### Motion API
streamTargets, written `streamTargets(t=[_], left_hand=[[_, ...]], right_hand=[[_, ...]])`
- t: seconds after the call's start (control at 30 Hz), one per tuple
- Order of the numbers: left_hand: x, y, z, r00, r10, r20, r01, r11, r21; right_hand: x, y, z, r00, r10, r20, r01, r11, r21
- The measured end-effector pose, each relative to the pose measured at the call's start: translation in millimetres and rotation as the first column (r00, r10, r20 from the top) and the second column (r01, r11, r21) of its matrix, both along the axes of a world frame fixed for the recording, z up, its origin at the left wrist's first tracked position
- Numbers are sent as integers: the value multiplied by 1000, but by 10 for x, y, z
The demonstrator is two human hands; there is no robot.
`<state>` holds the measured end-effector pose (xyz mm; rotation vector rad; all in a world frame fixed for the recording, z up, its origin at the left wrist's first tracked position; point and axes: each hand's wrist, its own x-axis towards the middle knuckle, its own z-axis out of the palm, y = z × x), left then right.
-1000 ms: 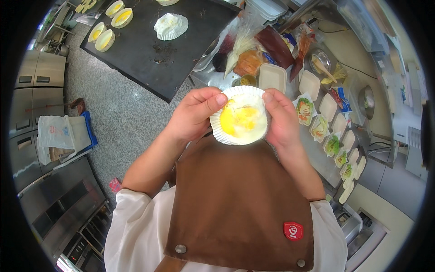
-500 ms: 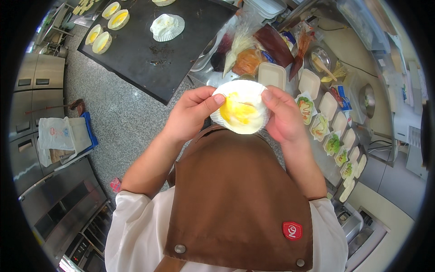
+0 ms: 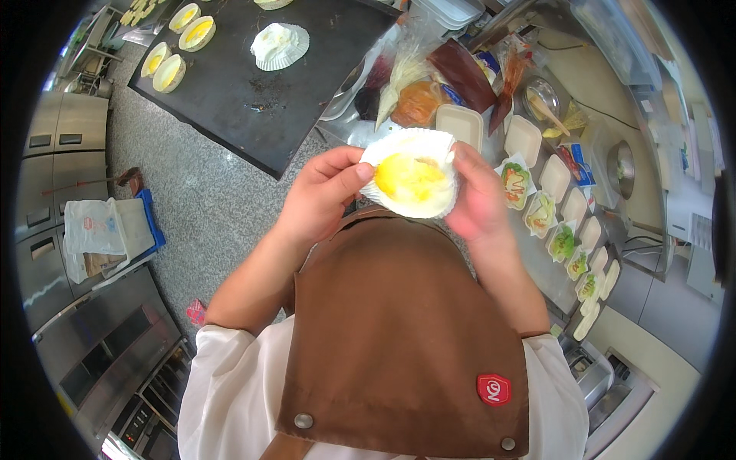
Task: The person assembles salads in takeaway containers by adding shredded carrots, then peels and places poached eggs from paper liners into each container. The person works in a commercial kitchen with stainless steel surfaces and multiple containers lined up.
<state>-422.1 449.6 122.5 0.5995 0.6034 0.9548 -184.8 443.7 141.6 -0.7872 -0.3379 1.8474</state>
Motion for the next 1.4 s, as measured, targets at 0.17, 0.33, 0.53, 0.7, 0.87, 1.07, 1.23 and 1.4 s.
streamTargets(t=[0.17,0.33,0.53,0.7,0.87,1.07,1.23,1.4], left_hand=[[-34,-20,-8,998,-15,-63,17,1000,26],[22,-20,-7,979,-19,203,47,990,-133],[76,-108,10,990,-33,134,46,995,-93],[91,-103,-5,986,3,169,20,990,-136],[154,-86,119,978,64,199,-19,975,-222],[93,-106,-35,977,56,207,-29,991,-134],[258,-121,173,968,154,197,-101,962,-255],[234,-138,-50,937,264,-229,-229,958,171]], right_hand=[[58,-1,-72,1000,3,-14,-2,1000,7],[-63,-49,-74,993,-23,-118,13,996,-86],[-59,-20,-127,984,-78,-159,60,992,-114],[-71,-48,-77,977,-87,-194,65,991,-115],[-87,-74,-5,983,-78,-164,69,996,-60],[-79,-94,-11,983,-43,-180,31,997,-66],[-120,-144,-14,977,-24,-212,13,998,-57],[-78,-97,48,995,-101,-3,101,994,40]])
